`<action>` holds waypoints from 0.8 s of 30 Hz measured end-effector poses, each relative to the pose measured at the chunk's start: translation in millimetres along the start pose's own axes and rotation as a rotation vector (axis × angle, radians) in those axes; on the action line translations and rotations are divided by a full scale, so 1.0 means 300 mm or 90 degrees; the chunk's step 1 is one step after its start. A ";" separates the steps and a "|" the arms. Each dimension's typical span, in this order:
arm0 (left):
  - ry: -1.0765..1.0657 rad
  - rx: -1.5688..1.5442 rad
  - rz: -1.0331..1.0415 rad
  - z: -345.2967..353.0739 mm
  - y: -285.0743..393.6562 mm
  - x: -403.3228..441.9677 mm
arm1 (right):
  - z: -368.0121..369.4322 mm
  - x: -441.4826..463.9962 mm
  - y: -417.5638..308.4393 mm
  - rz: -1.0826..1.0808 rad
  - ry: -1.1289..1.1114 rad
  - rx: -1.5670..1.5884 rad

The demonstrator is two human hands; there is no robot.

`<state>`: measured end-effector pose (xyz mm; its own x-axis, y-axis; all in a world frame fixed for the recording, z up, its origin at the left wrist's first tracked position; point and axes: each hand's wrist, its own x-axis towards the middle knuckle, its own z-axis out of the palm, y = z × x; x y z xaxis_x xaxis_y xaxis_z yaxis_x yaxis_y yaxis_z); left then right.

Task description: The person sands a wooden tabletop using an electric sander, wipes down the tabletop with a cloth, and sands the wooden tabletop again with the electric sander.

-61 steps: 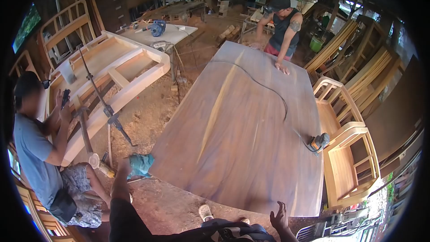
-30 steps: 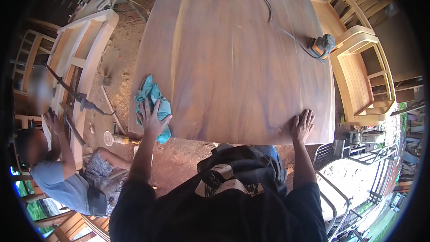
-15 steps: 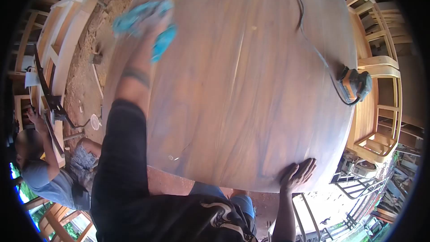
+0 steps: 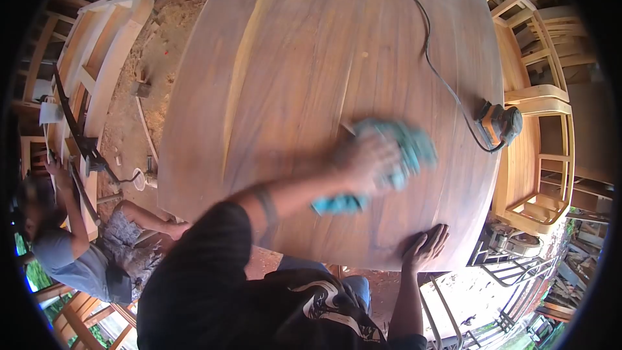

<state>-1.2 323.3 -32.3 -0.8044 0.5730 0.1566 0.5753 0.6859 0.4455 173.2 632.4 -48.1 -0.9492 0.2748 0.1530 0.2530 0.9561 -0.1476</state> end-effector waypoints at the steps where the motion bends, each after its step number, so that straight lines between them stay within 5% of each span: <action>1: 0.059 0.036 -0.135 -0.099 -0.167 -0.014 | 0.000 0.000 -0.003 -0.001 0.002 0.000; 5: 0.144 0.224 -0.684 -0.441 -0.926 -0.392 | 0.020 -0.012 0.020 -0.024 0.010 -0.037; 6: 0.040 0.308 -0.807 -0.538 -0.915 -0.524 | 0.028 -0.004 0.029 -0.026 0.013 -0.036; 9: 0.076 0.306 -0.870 -0.504 -0.735 -0.721 | 0.035 0.000 0.027 -0.016 0.012 -0.036; 12: 0.127 0.432 -0.693 -0.252 -0.350 -0.644 | 0.025 -0.007 0.011 0.018 -0.011 -0.026; 15: 0.294 0.164 -0.315 0.059 0.151 -0.497 | 0.040 -0.003 0.027 -0.010 0.022 -0.026; 16: 0.282 0.056 -0.174 0.172 0.307 -0.486 | 0.051 -0.012 0.037 -0.014 0.029 -0.019; 19: 0.045 -0.059 -0.034 0.162 0.598 -0.545 | 0.061 0.001 0.077 -0.027 0.040 -0.020; 21: 0.086 -0.079 -0.148 0.176 0.533 -0.664 | 0.084 0.000 0.077 -0.017 0.031 -0.031; 23: 0.287 0.096 -0.240 0.096 0.317 -0.815 | 0.085 -0.004 0.066 -0.011 0.032 -0.030; 24: 0.255 0.217 -0.345 0.019 0.203 -0.929 | 0.078 -0.007 0.060 -0.004 0.032 -0.030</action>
<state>258.7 207.9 -53.8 -0.9428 -0.0462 0.3301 0.0450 0.9636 0.2635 175.5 646.7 -73.9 -0.9406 0.2719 0.2033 0.2564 0.9614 -0.0997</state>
